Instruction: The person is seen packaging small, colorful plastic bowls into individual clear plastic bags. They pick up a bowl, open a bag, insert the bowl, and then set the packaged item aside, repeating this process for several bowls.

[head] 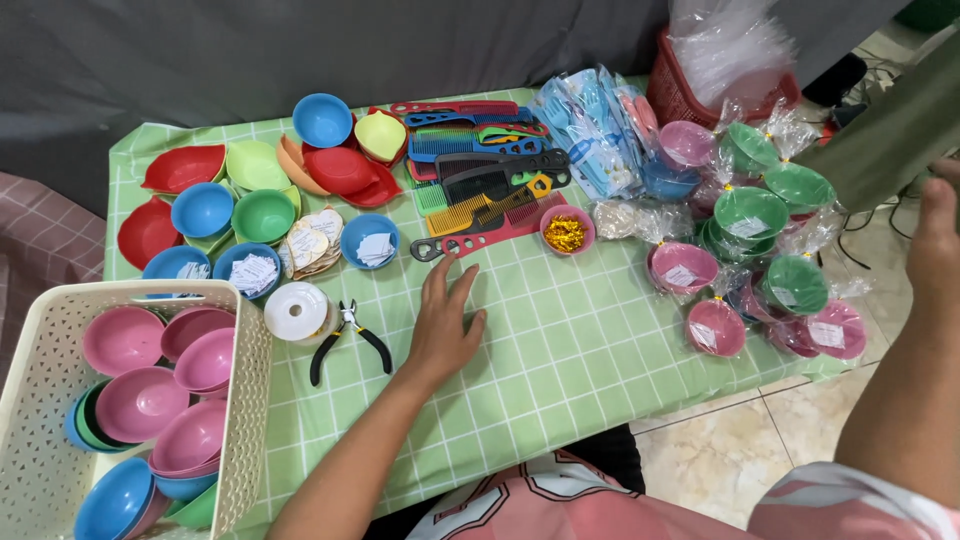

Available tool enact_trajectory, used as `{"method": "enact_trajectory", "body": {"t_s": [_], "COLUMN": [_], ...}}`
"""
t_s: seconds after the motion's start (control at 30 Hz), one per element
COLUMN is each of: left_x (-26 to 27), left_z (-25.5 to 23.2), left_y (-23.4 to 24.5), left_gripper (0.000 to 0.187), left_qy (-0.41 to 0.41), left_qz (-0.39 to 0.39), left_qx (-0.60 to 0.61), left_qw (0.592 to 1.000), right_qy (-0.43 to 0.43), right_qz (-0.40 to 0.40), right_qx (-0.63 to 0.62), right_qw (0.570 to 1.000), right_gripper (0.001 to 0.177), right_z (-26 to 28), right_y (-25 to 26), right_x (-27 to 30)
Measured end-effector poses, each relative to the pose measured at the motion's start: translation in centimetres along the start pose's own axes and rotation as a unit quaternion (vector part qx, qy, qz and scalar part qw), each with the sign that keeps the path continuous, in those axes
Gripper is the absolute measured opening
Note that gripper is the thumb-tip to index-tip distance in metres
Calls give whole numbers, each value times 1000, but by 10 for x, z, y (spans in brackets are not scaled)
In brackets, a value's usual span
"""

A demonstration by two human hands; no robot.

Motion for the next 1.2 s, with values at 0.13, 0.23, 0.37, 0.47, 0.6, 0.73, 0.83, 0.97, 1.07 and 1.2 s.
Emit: {"method": "enact_trajectory", "body": {"t_s": [0.13,0.23,0.37,0.47,0.6,0.73,0.83,0.97,1.07,1.2], "left_x": [-1,0,0,0,0,-2,-1,-2,-2,-2], "left_z": [5,5,7,10,5,9,7,8,10,11], "left_y": [-3,-3,-2,-5,-1,-3,-2,-1,-1,-1], "left_gripper": [55,54,54,55,55,58,61,59,59,63], "left_qy": [11,11,18,16,3,25,9,13,18,26], "left_qz": [13,11,17,14,9,24,9,12,12,12], "left_qx": [-2,6,3,2,-5,-8,-3,2,5,9], "left_qw": [1000,1000,1000,1000,1000,999,1000,1000,1000,1000], "right_qy": [90,227,189,167,144,103,130,107,108,11], "right_qz": [51,58,140,197,238,291,304,339,344,296], "right_qx": [34,379,481,492,519,541,548,551,579,448], "right_qw": [994,895,845,831,808,782,768,755,731,843], "right_gripper": [18,25,17,30,35,37,25,23,18,69], "right_z": [13,-7,-41,-64,-79,-71,-51,-32,-32,0], "right_y": [-56,-115,-177,-212,-241,-247,-252,-248,-239,-202], "right_x": [-92,-134,-165,-174,-180,-178,-175,-171,-174,-203]}}
Point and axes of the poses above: each hand's wrist, its own x-axis away from the middle knuckle, its own y-axis out of the back of the hand, z = x × y, the point moved 9 cm from there along -x, towards the middle knuckle, and after that the axes turned 2 degrees about -x, right-handed, at the moved point
